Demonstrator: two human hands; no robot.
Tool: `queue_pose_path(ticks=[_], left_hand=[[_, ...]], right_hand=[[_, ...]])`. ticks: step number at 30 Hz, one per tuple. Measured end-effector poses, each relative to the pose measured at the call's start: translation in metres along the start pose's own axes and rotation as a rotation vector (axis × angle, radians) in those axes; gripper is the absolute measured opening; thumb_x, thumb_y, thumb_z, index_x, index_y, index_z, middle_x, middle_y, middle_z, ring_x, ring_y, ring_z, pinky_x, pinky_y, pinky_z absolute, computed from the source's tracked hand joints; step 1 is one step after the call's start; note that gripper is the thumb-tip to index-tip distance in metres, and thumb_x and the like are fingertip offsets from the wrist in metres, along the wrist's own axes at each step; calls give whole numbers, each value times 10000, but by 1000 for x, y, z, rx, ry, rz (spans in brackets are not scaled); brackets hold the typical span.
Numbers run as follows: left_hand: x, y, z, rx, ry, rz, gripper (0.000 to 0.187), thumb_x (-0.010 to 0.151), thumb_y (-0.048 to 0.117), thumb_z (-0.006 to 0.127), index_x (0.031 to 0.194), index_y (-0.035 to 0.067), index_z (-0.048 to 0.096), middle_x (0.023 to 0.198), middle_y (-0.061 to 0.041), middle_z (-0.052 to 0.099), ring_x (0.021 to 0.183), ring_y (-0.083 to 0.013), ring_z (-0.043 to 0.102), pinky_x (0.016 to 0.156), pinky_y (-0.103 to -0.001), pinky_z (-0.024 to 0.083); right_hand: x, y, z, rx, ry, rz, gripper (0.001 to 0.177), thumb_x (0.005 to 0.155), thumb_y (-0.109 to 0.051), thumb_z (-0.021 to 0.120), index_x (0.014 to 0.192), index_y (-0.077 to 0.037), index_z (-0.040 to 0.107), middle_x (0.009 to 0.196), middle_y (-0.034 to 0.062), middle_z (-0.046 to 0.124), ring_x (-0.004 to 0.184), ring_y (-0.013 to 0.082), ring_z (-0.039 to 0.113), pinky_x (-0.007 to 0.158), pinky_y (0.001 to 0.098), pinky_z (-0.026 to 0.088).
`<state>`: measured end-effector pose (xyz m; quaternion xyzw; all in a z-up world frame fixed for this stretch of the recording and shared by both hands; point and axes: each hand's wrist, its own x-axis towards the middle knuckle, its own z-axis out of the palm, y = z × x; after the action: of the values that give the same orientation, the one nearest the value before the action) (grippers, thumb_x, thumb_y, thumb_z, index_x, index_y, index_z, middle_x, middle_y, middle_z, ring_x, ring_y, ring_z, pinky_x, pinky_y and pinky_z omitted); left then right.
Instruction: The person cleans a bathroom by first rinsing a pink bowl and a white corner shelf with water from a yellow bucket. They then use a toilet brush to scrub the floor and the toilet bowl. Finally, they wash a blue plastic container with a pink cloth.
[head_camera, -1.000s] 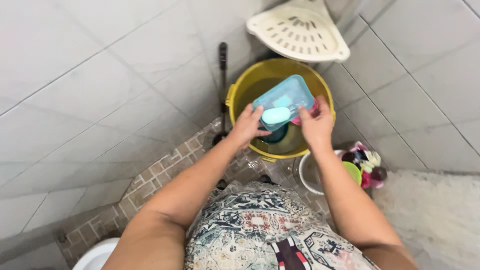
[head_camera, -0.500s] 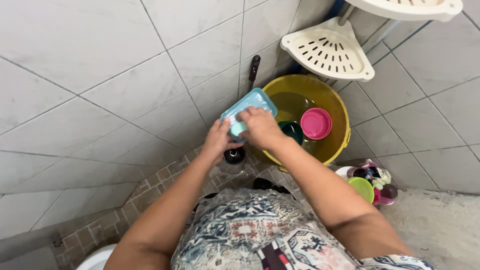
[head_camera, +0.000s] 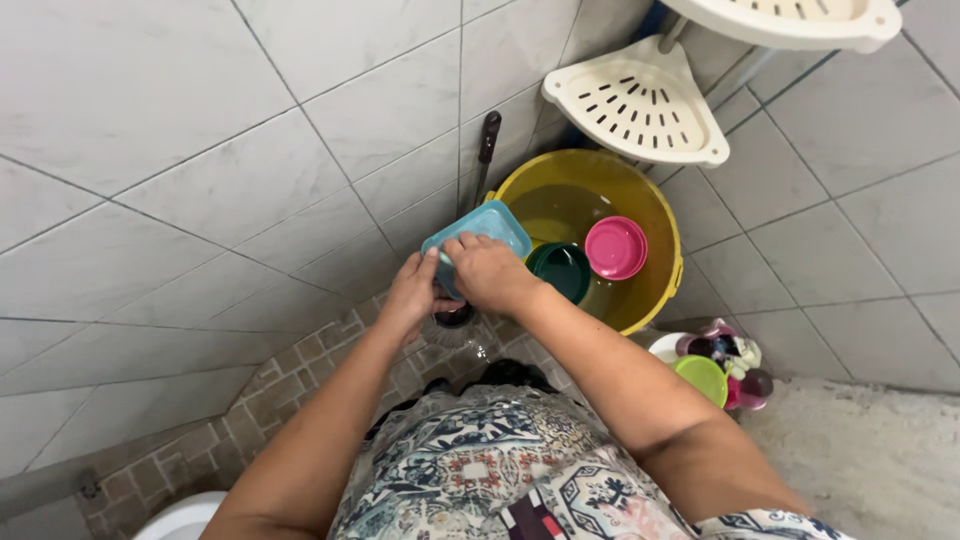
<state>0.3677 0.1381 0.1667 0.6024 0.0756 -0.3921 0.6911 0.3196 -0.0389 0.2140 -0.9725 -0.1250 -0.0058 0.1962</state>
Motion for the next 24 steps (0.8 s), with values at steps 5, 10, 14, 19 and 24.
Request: queue_pose_path(ticks=[5, 10, 14, 19, 24], left_hand=[[4, 1, 36, -38, -43, 31, 549, 1120, 494, 450, 1465, 75, 531, 1383, -178, 690, 1127, -337, 778, 847, -500, 705], [9, 0, 69, -101, -39, 101, 574, 1117, 494, 444, 1515, 84, 502, 1466, -155, 652, 1179, -359, 766, 885, -514, 697], [7, 0, 82, -107, 5, 120, 582, 1126, 485, 443, 1529, 70, 499, 1493, -177, 637, 1169, -384, 764, 861, -510, 697], [4, -8, 88, -177, 79, 109, 575, 1121, 474, 440, 1527, 69, 480, 1518, -175, 619, 1177, -401, 761, 862, -518, 700], [0, -28, 86, -211, 143, 102, 613, 1121, 498, 435, 1552, 62, 441, 1516, -191, 616, 1207, -390, 756, 900, -526, 690]], right_hand=[[-18, 37, -8, 165, 102, 72, 371, 931, -109, 696, 1293, -39, 647, 1213, 229, 743, 1133, 439, 719, 962, 517, 597], [-22, 112, -73, 530, 113, 343, 508, 895, -238, 776, 1348, -63, 626, 1154, 161, 791, 1025, 293, 781, 906, 434, 626], [-26, 221, -201, 159, 492, 313, 635, 1013, -206, 832, 1567, -3, 597, 1365, 263, 697, 1251, 437, 670, 1068, 540, 531], [-18, 330, -292, -308, 460, 370, 201, 1104, -145, 639, 1142, 48, 681, 1107, 285, 717, 1026, 462, 672, 912, 551, 515], [-2, 346, -298, -466, 198, 513, 158, 1108, -115, 686, 1162, 32, 663, 1116, 263, 697, 1041, 456, 669, 898, 544, 521]])
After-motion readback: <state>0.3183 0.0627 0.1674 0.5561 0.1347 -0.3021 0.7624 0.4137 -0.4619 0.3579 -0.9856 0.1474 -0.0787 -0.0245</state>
